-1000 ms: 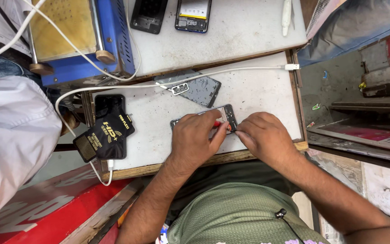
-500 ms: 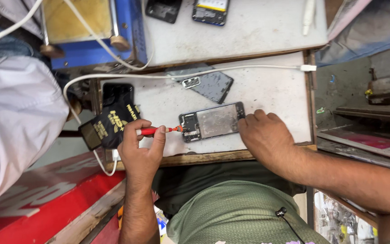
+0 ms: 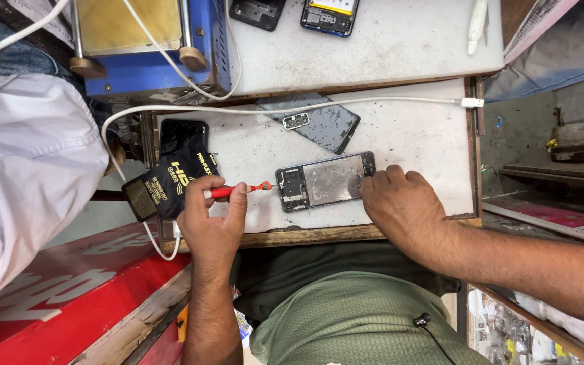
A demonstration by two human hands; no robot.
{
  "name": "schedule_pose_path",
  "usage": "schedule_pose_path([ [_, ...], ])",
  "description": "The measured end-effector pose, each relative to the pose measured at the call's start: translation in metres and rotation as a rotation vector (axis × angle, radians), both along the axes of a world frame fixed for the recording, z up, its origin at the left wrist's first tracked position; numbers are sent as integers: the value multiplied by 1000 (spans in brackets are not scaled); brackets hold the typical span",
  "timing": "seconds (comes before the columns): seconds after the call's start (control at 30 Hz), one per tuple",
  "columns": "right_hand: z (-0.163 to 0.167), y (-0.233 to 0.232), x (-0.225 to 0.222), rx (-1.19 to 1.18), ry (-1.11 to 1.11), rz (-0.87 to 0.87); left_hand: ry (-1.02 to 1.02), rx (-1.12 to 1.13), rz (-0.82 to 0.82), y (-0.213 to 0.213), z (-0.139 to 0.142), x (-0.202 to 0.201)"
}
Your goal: The person repairs a smartphone at a workbench. They pry off the phone's back cover, remove a protective film, unscrew internal screws with a screwdriver, lift out the battery, and work on the exposed internal components and motherboard.
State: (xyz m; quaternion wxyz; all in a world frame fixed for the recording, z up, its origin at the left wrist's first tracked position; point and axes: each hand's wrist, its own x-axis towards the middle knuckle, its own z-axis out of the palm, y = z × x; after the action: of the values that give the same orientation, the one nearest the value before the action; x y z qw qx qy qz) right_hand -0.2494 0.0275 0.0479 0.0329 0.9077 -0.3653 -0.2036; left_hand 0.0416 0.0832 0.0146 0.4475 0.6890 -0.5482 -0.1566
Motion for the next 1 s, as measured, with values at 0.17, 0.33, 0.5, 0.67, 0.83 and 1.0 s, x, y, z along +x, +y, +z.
schedule_pose_path([
  [0.17,0,5,-3,21,-28,-37,16,34,32,0,-3,-1],
  [0.33,-1,4,3,87,29,-86,37,89,50,-4,-9,-4],
  [0.5,-2,1,5,117,14,-136,55,85,31,-6,-14,-8],
  [0.67,-6,3,-6,75,-82,-158,9,67,22,-6,-18,-10],
  [0.83,-9,11,-12,-16,-178,-193,120,128,71,-11,-19,-13],
  [1.0,-9,13,-7,-60,-64,-121,24,397,24,-14,-7,-12],
])
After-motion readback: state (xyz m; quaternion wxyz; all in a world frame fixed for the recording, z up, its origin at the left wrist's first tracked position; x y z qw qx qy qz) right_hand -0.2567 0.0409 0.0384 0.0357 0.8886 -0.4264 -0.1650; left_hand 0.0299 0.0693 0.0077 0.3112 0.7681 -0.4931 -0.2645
